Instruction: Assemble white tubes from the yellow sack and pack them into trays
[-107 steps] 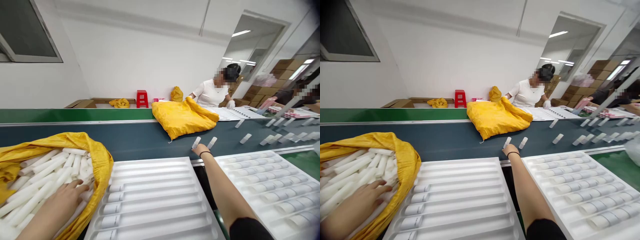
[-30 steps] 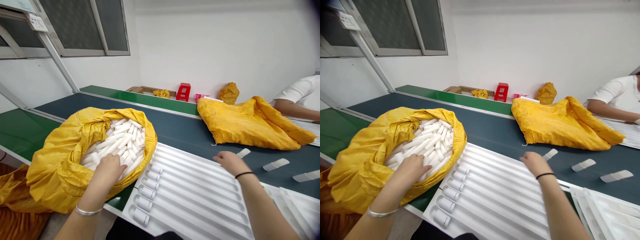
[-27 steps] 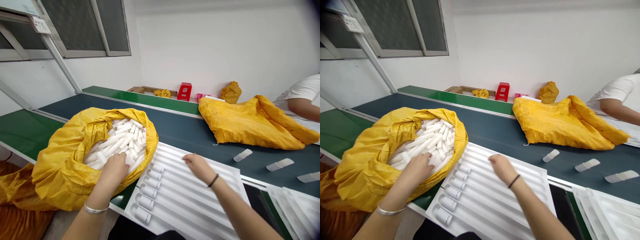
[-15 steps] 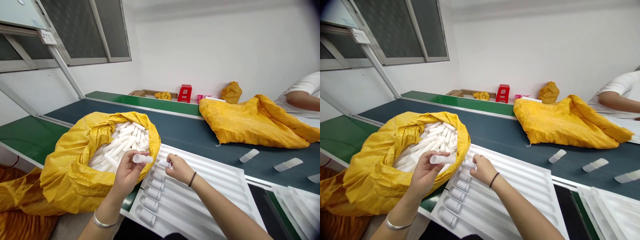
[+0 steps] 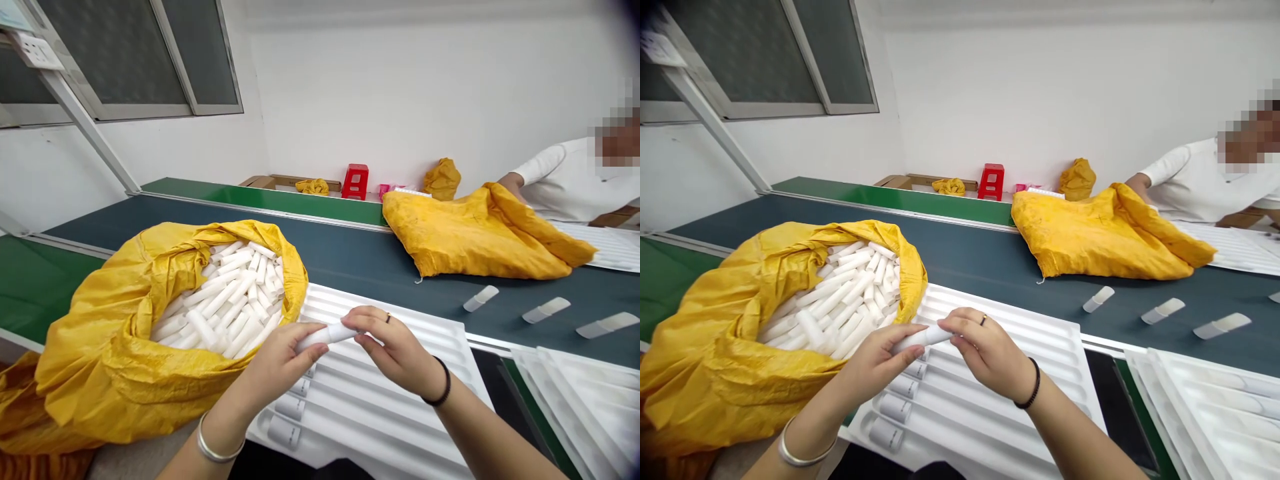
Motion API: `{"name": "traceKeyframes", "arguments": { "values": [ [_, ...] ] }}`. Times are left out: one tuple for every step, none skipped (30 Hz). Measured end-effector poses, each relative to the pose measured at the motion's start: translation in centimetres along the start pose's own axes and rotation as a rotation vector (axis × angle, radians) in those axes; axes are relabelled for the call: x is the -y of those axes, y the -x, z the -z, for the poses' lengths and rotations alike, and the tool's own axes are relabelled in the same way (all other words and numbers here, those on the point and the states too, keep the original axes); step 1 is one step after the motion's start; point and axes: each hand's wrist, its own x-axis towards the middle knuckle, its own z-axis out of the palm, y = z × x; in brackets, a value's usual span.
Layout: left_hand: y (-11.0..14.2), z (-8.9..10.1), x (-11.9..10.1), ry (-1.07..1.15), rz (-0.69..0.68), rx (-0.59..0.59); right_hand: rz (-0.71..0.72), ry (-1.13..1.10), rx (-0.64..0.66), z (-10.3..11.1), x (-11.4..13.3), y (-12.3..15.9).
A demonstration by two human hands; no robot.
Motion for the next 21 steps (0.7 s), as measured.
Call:
{"name": "traceKeyframes", "arguments": {
  "values": [
    [0.0, 0.0, -0.4, -0.054, -0.032, 0.059, -0.009, 0.007, 0.004, 0.1, 0.0, 0.1],
    [0.0, 0.0, -0.7, -0.098, -0.056, 0.086, -0.023, 0.009, 0.004, 0.2, 0.0, 0.2],
    [0.0, -0.1, -0.9, -0.143, -0.077, 0.086, -0.037, 0.011, 0.005, 0.3, -0.1, 0.3],
    [0.0, -0.2, -0.9, -0.191, -0.103, 0.068, -0.052, 0.014, 0.006, 0.3, -0.1, 0.4],
    [0.1, -0.4, -0.8, -0.243, -0.135, 0.044, -0.068, 0.017, 0.004, 0.4, -0.2, 0.5],
    [0.1, -0.5, -0.7, -0.296, -0.176, 0.016, -0.088, 0.020, 0.002, 0.5, -0.2, 0.6],
    [0.1, -0.7, -0.4, -0.352, -0.225, -0.018, -0.113, 0.023, -0.001, 0.5, -0.2, 0.7],
    [0.1, -0.8, -0.2, -0.412, -0.281, -0.054, -0.142, 0.024, -0.003, 0.6, -0.3, 0.8],
    [0.0, -0.9, 0.1, -0.473, -0.341, -0.089, -0.175, 0.025, -0.003, 0.6, -0.3, 0.9],
    [-0.1, -1.0, 0.2, -0.532, -0.402, -0.118, -0.208, 0.023, -0.004, 0.6, -0.3, 1.0],
    [-0.2, -1.0, 0.3, -0.584, -0.463, -0.142, -0.239, 0.022, -0.006, 0.6, -0.2, 1.1],
    [-0.4, -1.1, 0.4, -0.629, -0.518, -0.158, -0.265, 0.021, -0.012, 0.6, -0.2, 1.2],
    [-0.6, -1.2, 0.3, -0.667, -0.567, -0.167, -0.285, 0.017, -0.020, 0.6, -0.1, 1.2],
    [-0.8, -1.3, 0.2, -0.698, -0.607, -0.175, -0.293, 0.012, -0.031, 0.7, 0.0, 1.3],
    [-1.0, -1.5, 0.1, -0.721, -0.636, -0.180, -0.291, 0.005, -0.045, 0.7, 0.2, 1.4],
    [-1.2, -1.7, 0.0, -0.734, -0.659, -0.178, -0.280, -0.004, -0.059, 0.8, 0.3, 1.5],
    [-1.4, -1.9, -0.1, -0.742, -0.673, -0.170, -0.266, -0.015, -0.074, 0.9, 0.5, 1.6],
    [-1.5, -2.2, 0.0, -0.748, -0.680, -0.159, -0.249, -0.024, -0.087, 0.9, 0.7, 1.8],
    [-1.6, -2.5, 0.2, -0.752, -0.685, -0.151, -0.239, -0.027, -0.098, 0.8, 0.8, 2.0],
    [-1.7, -2.8, 0.6, -0.756, -0.692, -0.143, -0.239, -0.019, -0.102, 0.7, 0.8, 2.2],
    [-1.7, -3.1, 1.0, -0.761, -0.703, -0.128, -0.247, -0.004, -0.084, 0.4, 0.7, 2.4]
  ]
}}
